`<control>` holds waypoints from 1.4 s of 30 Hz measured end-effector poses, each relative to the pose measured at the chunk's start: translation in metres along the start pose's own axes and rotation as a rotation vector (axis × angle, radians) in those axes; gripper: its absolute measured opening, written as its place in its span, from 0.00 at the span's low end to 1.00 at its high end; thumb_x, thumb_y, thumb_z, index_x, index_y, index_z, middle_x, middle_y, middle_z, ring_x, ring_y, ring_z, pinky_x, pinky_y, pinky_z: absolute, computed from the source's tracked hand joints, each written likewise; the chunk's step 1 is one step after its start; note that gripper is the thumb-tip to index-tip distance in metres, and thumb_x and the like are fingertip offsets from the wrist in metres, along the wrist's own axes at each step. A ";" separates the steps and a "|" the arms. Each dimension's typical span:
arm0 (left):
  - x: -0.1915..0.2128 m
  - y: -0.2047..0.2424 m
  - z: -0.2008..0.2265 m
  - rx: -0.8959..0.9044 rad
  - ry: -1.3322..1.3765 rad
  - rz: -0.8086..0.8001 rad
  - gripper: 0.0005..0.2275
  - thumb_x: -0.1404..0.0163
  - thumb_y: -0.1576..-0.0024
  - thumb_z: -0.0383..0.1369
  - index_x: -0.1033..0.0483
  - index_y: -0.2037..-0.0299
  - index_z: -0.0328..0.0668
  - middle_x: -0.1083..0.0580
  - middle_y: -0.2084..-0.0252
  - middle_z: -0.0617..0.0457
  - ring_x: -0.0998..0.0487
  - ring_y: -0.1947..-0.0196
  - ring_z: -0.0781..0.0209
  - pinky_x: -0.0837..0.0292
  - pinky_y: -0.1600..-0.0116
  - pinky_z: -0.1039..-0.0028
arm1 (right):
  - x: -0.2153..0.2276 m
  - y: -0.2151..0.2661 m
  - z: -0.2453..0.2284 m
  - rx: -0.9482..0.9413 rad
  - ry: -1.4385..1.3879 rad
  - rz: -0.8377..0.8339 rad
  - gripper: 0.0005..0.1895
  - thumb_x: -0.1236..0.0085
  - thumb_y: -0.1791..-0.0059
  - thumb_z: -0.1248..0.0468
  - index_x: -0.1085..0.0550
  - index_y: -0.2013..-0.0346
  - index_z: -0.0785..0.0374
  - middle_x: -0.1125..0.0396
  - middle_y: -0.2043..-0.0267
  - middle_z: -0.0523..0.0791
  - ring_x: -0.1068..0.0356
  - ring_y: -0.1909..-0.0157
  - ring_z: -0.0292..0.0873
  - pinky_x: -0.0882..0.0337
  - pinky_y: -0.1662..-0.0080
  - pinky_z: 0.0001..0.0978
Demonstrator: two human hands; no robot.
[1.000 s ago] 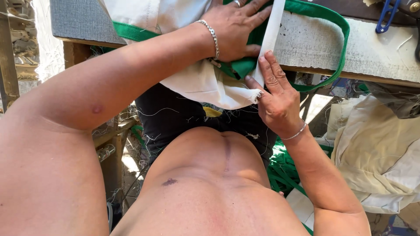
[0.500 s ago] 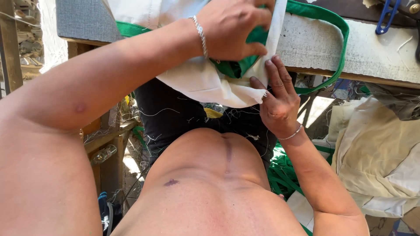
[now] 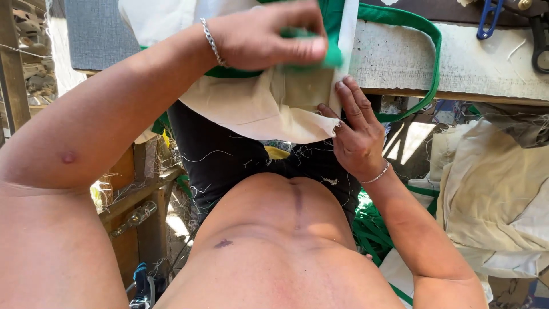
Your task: Adjusting and sewing green straps onto a white tote bag using an industrial sewing machine.
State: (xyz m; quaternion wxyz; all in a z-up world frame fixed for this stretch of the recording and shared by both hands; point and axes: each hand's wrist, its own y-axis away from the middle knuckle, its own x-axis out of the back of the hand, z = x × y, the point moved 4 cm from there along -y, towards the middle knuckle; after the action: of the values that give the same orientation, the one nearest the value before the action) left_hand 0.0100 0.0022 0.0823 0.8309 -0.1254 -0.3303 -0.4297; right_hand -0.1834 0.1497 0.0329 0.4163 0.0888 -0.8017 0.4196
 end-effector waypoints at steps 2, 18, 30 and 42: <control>-0.007 0.002 0.012 0.064 0.096 -0.286 0.33 0.62 0.45 0.63 0.30 0.42 0.46 0.30 0.45 0.50 0.29 0.48 0.56 0.35 0.45 0.61 | 0.001 -0.006 -0.001 0.012 0.029 0.011 0.16 0.61 0.44 0.78 0.35 0.77 0.77 0.39 0.34 0.63 0.35 0.33 0.70 0.19 0.46 0.56; -0.063 -0.010 0.008 0.246 -0.542 -0.158 0.30 0.63 0.37 0.55 0.51 0.23 0.65 0.61 0.21 0.56 0.62 0.23 0.49 0.61 0.36 0.22 | 0.002 -0.011 -0.001 0.174 -0.013 0.017 0.14 0.56 0.41 0.75 0.21 0.49 0.70 0.38 0.35 0.60 0.38 0.34 0.66 0.24 0.39 0.62; -0.071 0.004 0.012 -0.107 -0.512 -0.119 0.24 0.56 0.40 0.58 0.33 0.42 0.54 0.39 0.35 0.53 0.43 0.33 0.47 0.57 0.39 0.26 | -0.003 -0.002 0.006 0.167 0.033 0.003 0.09 0.47 0.43 0.73 0.19 0.52 0.66 0.36 0.44 0.55 0.33 0.41 0.58 0.32 0.41 0.60; -0.062 -0.044 -0.026 0.142 -0.717 0.087 0.37 0.51 0.38 0.57 0.48 0.26 0.46 0.47 0.26 0.46 0.43 0.28 0.48 0.50 0.32 0.51 | -0.001 -0.004 0.002 0.133 -0.011 -0.006 0.13 0.54 0.42 0.73 0.20 0.51 0.68 0.33 0.42 0.58 0.33 0.39 0.62 0.34 0.39 0.64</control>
State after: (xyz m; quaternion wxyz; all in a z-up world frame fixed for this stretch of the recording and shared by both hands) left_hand -0.0392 0.0015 0.0186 0.6865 -0.2241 -0.6239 -0.2987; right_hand -0.1816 0.1452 0.0340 0.4066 0.1211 -0.7739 0.4702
